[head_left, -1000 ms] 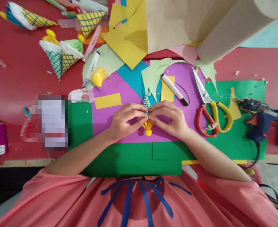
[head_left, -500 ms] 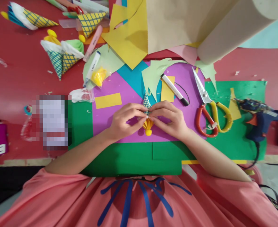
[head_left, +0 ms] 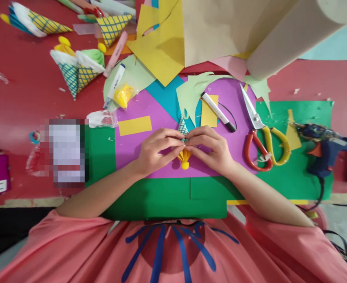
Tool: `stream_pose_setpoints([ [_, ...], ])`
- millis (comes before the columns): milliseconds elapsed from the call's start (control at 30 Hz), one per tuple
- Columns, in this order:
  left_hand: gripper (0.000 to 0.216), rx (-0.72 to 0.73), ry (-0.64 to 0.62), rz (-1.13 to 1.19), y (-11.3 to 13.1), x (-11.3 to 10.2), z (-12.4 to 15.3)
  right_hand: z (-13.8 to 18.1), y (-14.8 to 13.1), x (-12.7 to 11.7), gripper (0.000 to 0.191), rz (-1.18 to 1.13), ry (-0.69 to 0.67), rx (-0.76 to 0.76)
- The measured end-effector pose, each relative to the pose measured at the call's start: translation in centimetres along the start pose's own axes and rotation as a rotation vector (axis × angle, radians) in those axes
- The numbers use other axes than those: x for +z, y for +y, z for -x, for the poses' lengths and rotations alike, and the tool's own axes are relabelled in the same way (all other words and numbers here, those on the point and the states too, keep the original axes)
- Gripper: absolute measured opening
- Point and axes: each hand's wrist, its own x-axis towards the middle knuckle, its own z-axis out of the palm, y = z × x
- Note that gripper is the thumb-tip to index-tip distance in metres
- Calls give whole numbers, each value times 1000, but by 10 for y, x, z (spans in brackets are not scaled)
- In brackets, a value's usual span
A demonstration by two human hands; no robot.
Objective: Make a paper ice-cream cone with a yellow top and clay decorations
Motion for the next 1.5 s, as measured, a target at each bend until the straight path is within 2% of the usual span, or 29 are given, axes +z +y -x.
stream_pose_setpoints([
  [267,9,-100,-5,20,0,-2,0,-2,3,-15,31,-85,-137,206],
  [433,11,-158,-50,23,-1,-1,-1,-5,5,-19,26,-32,-259,219],
  [667,15,-303,-94,166,-4,4,0,-4,4,-14,24,-42,-251,240],
  [800,25,-276,-107,172,-6,3,1,-3,4,-15,26,-40,-246,297],
  [967,36,-164,-70,31,-3,2,3,0,4,-12,32,-85,-159,313],
  [1067,48,-143,-14,1,-4,4,5,2,2,-9,47,-202,-110,332],
  [1167,61,-150,4,27,-5,6,8,2,-2,-5,56,-376,-82,433],
  [1233,63,-168,15,63,-6,7,9,2,-4,-2,60,-474,-104,487],
  [1400,59,-275,47,193,-2,8,9,-1,-6,0,72,-671,-187,556],
  [1500,72,-361,45,241,2,10,9,-1,-3,0,69,-723,-159,599],
])
